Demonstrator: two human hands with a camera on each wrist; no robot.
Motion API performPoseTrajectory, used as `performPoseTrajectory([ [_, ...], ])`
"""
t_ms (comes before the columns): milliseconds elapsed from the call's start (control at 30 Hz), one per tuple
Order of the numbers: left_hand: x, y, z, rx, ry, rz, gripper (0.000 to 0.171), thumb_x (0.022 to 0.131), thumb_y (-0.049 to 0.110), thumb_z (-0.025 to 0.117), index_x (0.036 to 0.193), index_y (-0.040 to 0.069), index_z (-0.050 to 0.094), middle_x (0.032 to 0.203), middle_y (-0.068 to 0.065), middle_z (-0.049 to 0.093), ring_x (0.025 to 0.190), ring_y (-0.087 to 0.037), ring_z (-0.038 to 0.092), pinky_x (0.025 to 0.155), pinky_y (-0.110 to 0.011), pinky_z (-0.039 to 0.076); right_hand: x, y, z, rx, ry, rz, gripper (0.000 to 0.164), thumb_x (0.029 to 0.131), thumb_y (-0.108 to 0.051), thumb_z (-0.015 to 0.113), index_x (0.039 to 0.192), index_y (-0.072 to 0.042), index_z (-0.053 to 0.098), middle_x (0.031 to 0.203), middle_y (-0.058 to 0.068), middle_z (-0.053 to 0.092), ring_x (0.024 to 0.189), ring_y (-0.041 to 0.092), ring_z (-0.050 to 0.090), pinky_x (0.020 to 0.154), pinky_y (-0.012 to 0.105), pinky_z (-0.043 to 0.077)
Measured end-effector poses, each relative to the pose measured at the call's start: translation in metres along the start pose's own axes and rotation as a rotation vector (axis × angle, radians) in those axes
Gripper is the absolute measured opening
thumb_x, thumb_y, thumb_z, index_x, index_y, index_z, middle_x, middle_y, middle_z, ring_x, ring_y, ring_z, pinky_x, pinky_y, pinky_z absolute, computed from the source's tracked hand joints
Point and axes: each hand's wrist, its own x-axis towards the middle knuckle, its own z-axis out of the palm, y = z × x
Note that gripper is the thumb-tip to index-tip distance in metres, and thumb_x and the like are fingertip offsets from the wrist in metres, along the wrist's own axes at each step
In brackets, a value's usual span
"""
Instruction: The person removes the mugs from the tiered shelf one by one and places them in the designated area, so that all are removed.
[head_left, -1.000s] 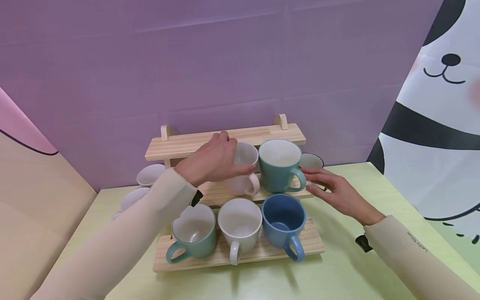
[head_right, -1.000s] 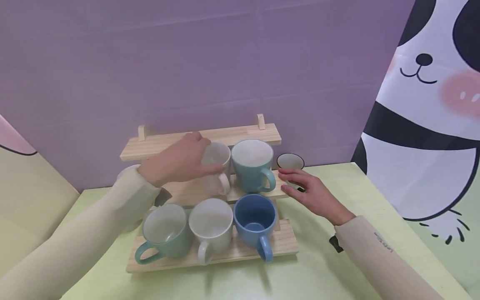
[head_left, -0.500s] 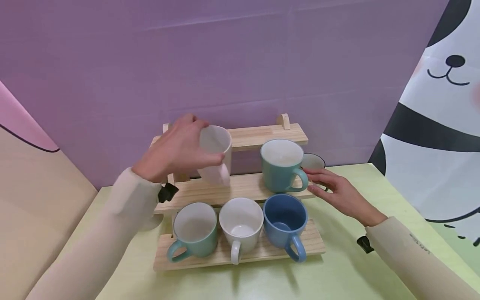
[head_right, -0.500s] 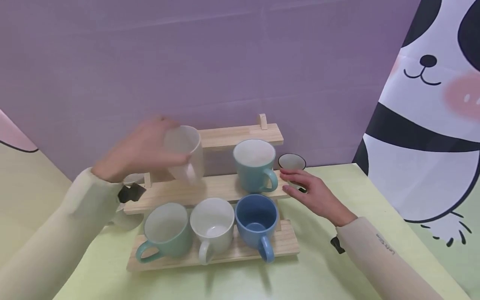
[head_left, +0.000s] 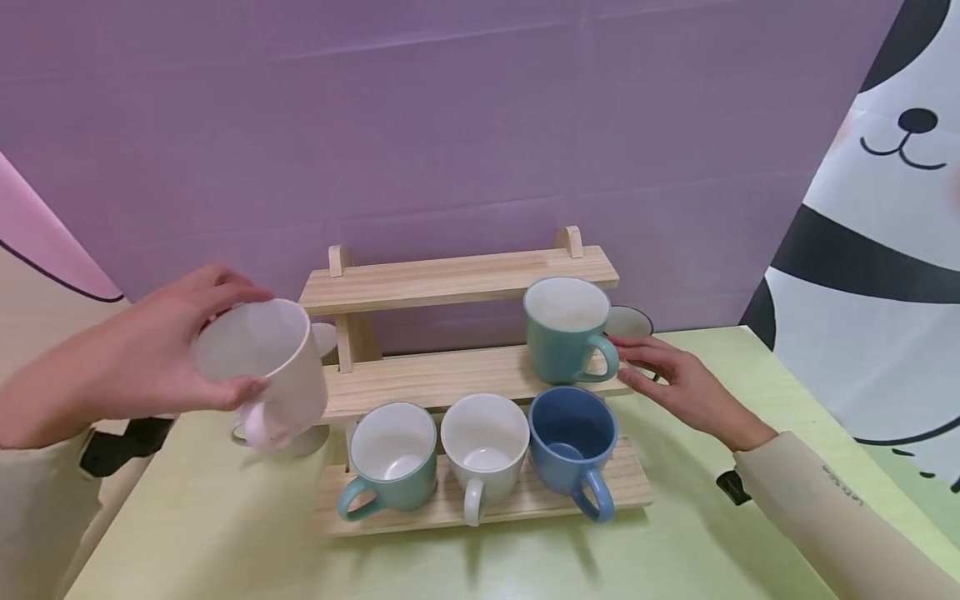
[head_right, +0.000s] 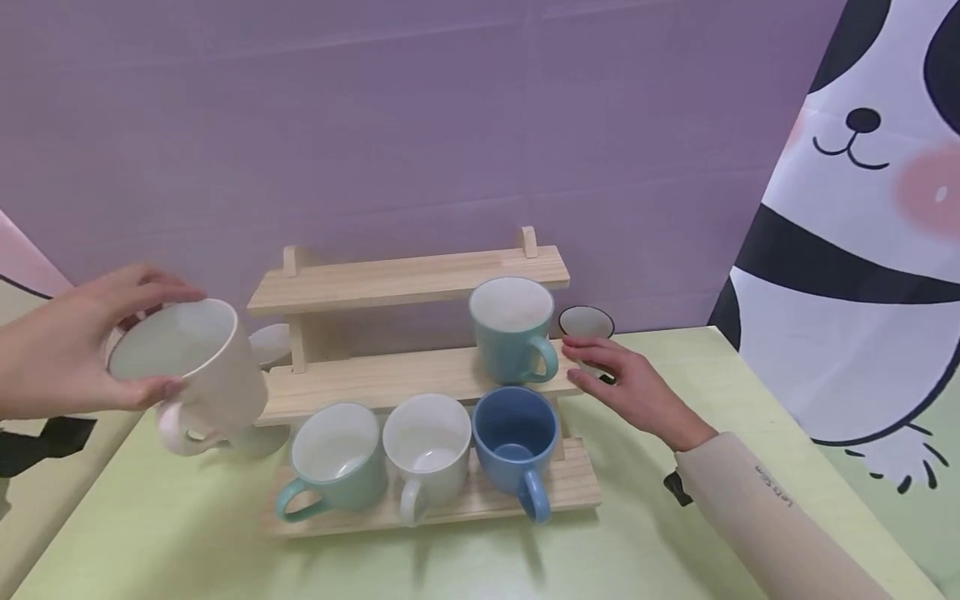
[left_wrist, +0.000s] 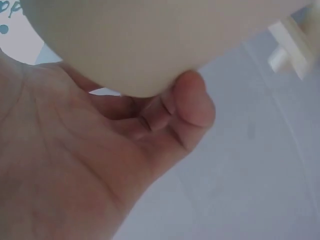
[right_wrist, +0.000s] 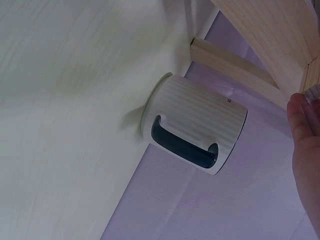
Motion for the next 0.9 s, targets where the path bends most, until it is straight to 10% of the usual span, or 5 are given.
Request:
performPoseTrajectory([
  [467, -0.076, -0.045, 0.05, 0.067, -0.025, -0.001, 0.078, 0.053, 0.031, 0.091, 0.118, 0.004, 0.058, 0.117, 0.0, 0.045, 0.094, -0.019, 0.05, 0.063, -0.028, 0.048, 0.0, 0.0, 0.0, -0.005, 0.004, -0.035, 0.036, 0.092, -0.018, 0.063, 0.128, -0.016, 0.06, 0.134, -0.001, 0.05, 0.117, 0.007, 0.048, 0.09, 0.012, 0.038],
  [900, -0.102, -0.059, 0.112, 0.037, -0.057, 0.085, 0.083, 0.043, 0.024, 0.09, 0.118, 0.007, 0.058, 0.115, 0.004, 0.047, 0.094, -0.014, 0.051, 0.065, -0.026, 0.048, -0.001, 0.0, 0.002, 0.002, 0.015, -0.028, 0.034, 0.093, -0.018, 0.063, 0.127, -0.017, 0.061, 0.133, -0.003, 0.049, 0.116, 0.011, 0.049, 0.089, 0.013, 0.041],
])
